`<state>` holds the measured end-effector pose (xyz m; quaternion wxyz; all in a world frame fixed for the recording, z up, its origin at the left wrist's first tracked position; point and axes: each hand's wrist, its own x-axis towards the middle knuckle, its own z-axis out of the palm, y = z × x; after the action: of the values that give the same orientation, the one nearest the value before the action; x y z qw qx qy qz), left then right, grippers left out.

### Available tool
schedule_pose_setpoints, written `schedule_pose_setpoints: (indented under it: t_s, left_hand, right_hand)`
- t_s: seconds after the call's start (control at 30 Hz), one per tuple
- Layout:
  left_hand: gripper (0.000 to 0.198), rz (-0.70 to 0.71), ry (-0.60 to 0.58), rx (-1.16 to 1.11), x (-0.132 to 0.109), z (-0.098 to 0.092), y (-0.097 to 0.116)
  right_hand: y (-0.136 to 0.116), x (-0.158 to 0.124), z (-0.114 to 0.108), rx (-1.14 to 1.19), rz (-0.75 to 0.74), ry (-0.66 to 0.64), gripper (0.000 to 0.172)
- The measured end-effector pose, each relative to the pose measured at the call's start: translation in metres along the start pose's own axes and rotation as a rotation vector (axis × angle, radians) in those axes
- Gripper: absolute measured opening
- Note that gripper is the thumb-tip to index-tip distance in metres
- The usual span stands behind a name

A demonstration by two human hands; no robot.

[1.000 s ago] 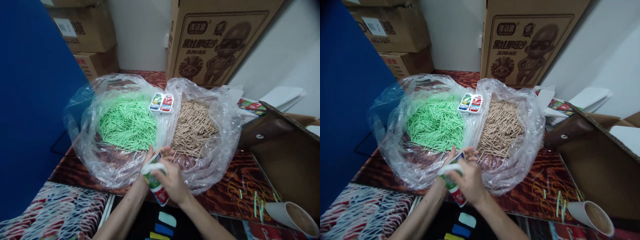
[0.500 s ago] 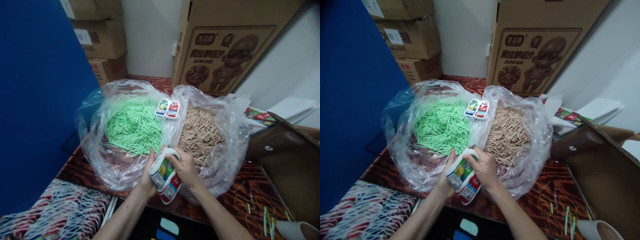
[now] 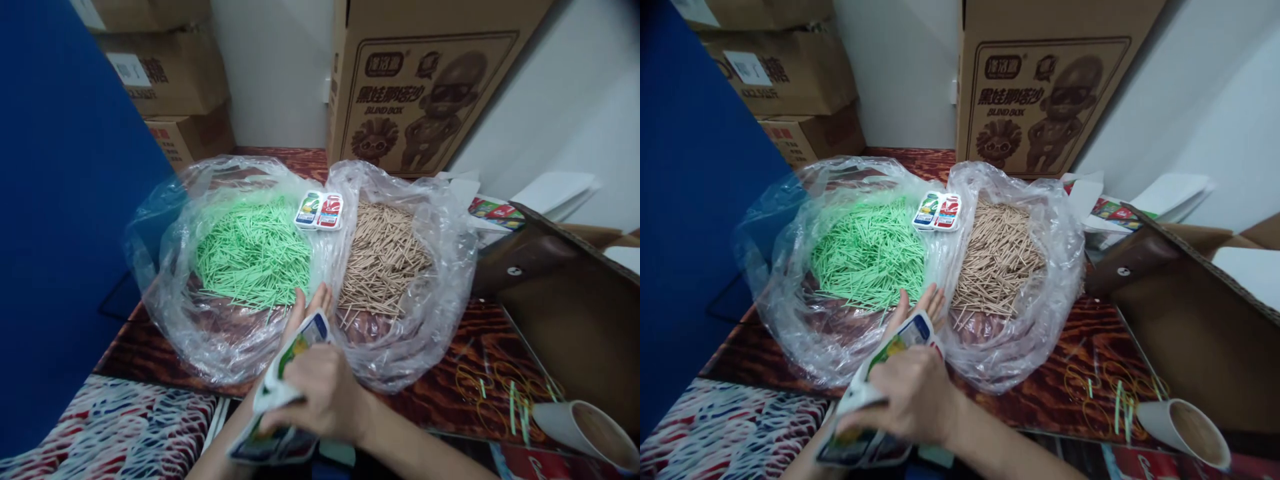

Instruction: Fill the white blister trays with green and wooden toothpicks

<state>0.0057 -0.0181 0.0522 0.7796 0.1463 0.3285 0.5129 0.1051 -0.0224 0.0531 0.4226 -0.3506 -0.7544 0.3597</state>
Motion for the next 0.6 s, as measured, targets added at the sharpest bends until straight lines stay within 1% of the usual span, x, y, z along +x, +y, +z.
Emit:
schedule_pose_setpoints:
  t_s: [0.03,0.07,0.1,0.13,0.17,0.2,0.23,0.27,0.3,0.33,0.37,0.4,0.43,0.5,0.53,0.6]
  left_hand:
    - [0.074,-0.036,-0.013,0.004,-0.001,0.001,0.0]
    - [0.074,-0.065,-0.035,0.003,-0.003,0.001,0.001]
    - [0.074,-0.071,-0.063,0.0,-0.006,0.001,0.003]
    - [0.075,-0.056,-0.095,-0.001,-0.01,0.001,0.006]
    - [0.075,-0.01,-0.122,0.004,-0.014,0.001,0.01]
    - [0.075,0.068,-0.135,0.019,-0.019,0.001,0.013]
    - [0.074,0.167,-0.116,0.05,-0.023,0.0,0.016]
    - [0.072,0.27,-0.073,0.087,-0.026,0.0,0.018]
    - [0.069,0.349,-0.025,0.122,-0.027,0.0,0.018]
    - [0.066,0.389,0.014,0.15,-0.027,0.0,0.015]
    - [0.064,0.389,0.037,0.161,-0.024,0.001,0.012]
    - [0.063,0.356,0.051,0.153,-0.02,0.003,0.007]
    - [0.063,0.307,0.059,0.127,-0.014,0.004,0.003]
    - [0.065,0.234,0.086,0.03,0.0,0.006,-0.001]
    - [0.066,0.204,0.066,-0.002,0.006,0.006,-0.001]
    - [0.071,0.131,-0.074,-0.021,0.016,0.006,0.002]
  right_hand:
    - [0.003,0.001,-0.003,0.007,-0.026,-0.024,0.035]
    - [0.01,0.004,-0.011,-0.005,-0.031,-0.013,0.036]
    - [0.019,0.008,-0.022,-0.031,0.05,0.077,0.035]
    - [0.029,0.011,-0.037,-0.052,0.116,0.213,0.037]
    - [0.039,0.014,-0.053,-0.08,0.176,0.334,0.037]
    - [0.048,0.016,-0.069,-0.111,0.221,0.42,0.038]
    - [0.054,0.017,-0.083,-0.136,0.25,0.463,0.037]
    - [0.057,0.017,-0.095,-0.166,0.259,0.501,0.037]
    - [0.056,0.016,-0.102,-0.192,0.255,0.525,0.038]
    - [0.053,0.015,-0.106,-0.217,0.24,0.545,0.038]
    - [0.047,0.013,-0.104,-0.239,0.223,0.558,0.039]
    - [0.04,0.01,-0.098,-0.253,0.205,0.563,0.039]
    - [0.031,0.007,-0.089,-0.246,0.193,0.553,0.04]
    - [0.014,-0.001,-0.062,-0.175,0.161,0.458,0.039]
    - [0.007,-0.005,-0.047,-0.082,0.151,0.348,0.037]
    - [-0.002,-0.012,-0.023,0.054,0.033,0.03,0.039]
